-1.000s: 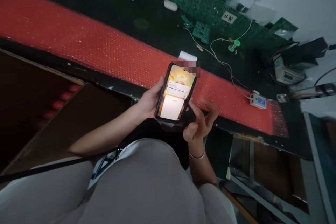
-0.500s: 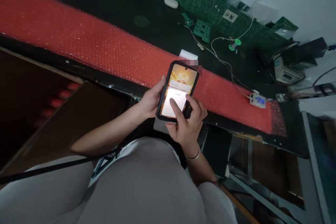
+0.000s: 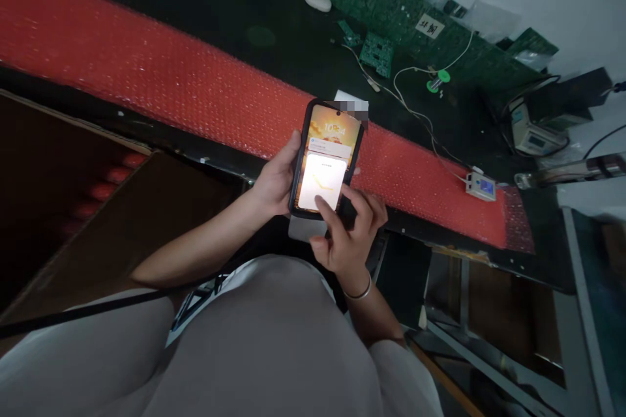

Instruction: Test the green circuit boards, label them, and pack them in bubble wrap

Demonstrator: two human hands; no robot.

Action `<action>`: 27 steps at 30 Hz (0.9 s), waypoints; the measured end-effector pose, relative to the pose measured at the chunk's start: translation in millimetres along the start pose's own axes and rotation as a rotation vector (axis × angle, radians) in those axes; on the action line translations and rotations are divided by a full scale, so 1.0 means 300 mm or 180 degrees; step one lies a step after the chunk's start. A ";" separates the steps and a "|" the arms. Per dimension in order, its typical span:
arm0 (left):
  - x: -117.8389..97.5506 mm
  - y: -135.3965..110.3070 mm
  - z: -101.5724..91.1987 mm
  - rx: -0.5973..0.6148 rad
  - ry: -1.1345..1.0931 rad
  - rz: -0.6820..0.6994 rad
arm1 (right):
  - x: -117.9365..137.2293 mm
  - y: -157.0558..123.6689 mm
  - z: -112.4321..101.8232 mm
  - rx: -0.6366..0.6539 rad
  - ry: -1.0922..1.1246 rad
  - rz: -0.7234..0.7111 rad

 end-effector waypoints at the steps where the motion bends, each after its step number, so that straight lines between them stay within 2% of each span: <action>1: 0.002 0.001 -0.001 -0.0022 0.0008 0.0014 | 0.018 0.005 0.010 0.0069 0.0012 -0.0071; 3: 0.005 0.001 -0.002 -0.0053 0.0023 0.0013 | 0.042 0.013 0.018 0.0099 0.0079 -0.0152; 5: 0.008 -0.003 0.002 -0.0048 0.0035 -0.0036 | 0.030 0.014 0.008 -0.0072 0.0247 0.0000; 6: 0.010 -0.006 0.006 -0.0025 0.0040 -0.0078 | 0.004 0.011 0.000 -0.0203 0.0388 0.0247; 8: 0.015 -0.012 0.020 0.0061 0.0037 -0.0172 | -0.083 -0.008 0.006 -0.0341 0.0900 0.1072; 10: 0.021 -0.015 0.035 0.0160 0.0024 -0.0246 | -0.160 -0.042 0.080 0.0041 0.1854 0.2044; 11: 0.024 -0.016 0.041 0.0197 0.0020 -0.0266 | -0.170 -0.059 0.136 0.0426 0.2471 0.2420; 13: 0.031 -0.013 0.046 0.0238 0.0033 -0.0286 | -0.136 -0.077 0.226 0.1204 0.3690 0.2818; 14: 0.036 -0.010 0.045 0.0247 0.0053 -0.0299 | -0.113 -0.076 0.247 0.1450 0.4149 0.2868; 16: 0.045 -0.003 0.031 0.0230 0.0123 -0.0336 | -0.094 -0.062 0.252 0.1583 0.4624 0.2799; 19: 0.044 0.010 -0.018 0.0011 0.0299 -0.0236 | -0.100 -0.051 0.228 0.1609 0.4687 0.2591; 22: 0.008 0.016 -0.060 -0.0313 0.0467 0.0198 | -0.102 -0.061 0.212 0.1838 0.4690 0.2456; 24: -0.019 0.015 -0.056 -0.0382 0.0538 0.0502 | -0.098 -0.069 0.208 0.1966 0.4741 0.2408; 27: -0.045 0.011 -0.015 -0.0245 0.0563 0.0767 | -0.097 -0.074 0.212 0.1978 0.4775 0.2428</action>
Point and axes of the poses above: each hand's wrist, its own y-axis towards the middle knuckle, its own z-axis out of the palm, x = y × z, the point moved 8 cm from there along y, towards the middle knuckle, and after that the axes turned 15 degrees about -y, right-handed, at the moved point
